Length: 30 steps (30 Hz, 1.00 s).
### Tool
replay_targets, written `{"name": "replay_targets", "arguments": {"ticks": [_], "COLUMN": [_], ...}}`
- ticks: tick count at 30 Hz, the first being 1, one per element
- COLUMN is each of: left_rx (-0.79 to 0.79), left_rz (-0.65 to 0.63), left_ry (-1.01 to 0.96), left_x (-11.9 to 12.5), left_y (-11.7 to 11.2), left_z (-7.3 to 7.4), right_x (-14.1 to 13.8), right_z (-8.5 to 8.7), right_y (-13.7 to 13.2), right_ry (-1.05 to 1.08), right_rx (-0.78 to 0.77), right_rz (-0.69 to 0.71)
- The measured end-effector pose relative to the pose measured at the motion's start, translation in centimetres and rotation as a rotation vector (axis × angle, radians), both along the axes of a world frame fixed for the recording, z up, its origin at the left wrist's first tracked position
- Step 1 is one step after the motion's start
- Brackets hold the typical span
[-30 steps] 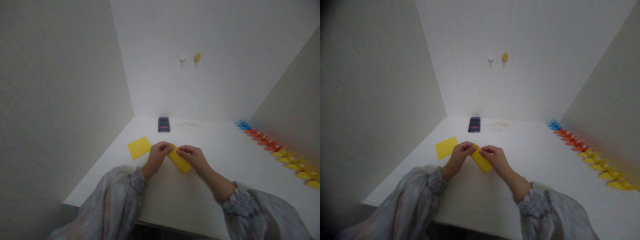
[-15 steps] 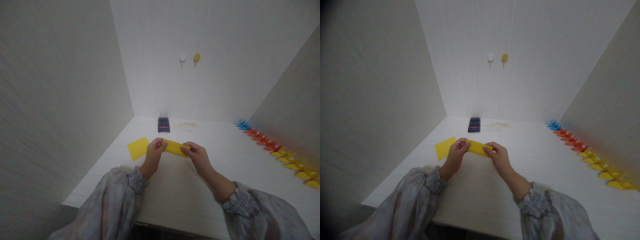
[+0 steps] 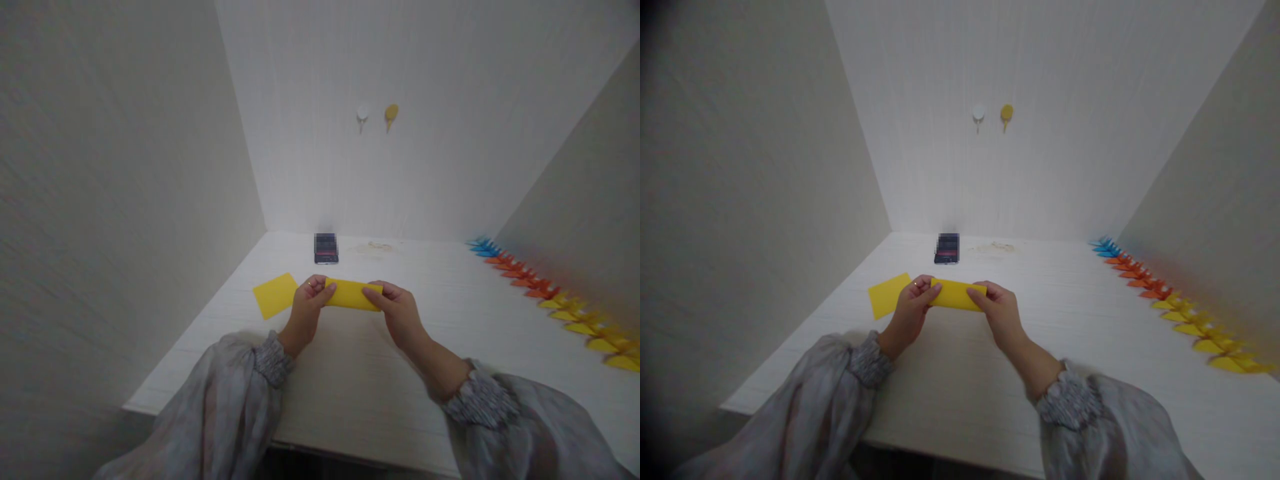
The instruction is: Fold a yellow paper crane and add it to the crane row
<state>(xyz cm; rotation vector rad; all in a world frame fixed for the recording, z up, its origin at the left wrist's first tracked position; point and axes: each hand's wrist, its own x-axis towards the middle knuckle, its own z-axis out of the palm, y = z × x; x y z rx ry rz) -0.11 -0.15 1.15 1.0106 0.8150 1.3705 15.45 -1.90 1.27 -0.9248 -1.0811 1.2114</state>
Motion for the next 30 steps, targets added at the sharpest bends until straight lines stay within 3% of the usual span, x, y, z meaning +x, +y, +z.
{"name": "replay_targets", "arguments": {"ticks": [30], "left_rx": [0.028], "left_rz": [-0.003], "left_ry": [-0.032], "left_x": [-0.1], "left_y": [0.12], "left_z": [-0.07], "right_x": [-0.07], "right_z": [-0.02], "right_y": [0.13], "right_ry": [-0.038], "right_rx": [0.007], "right_rz": [-0.032]}}
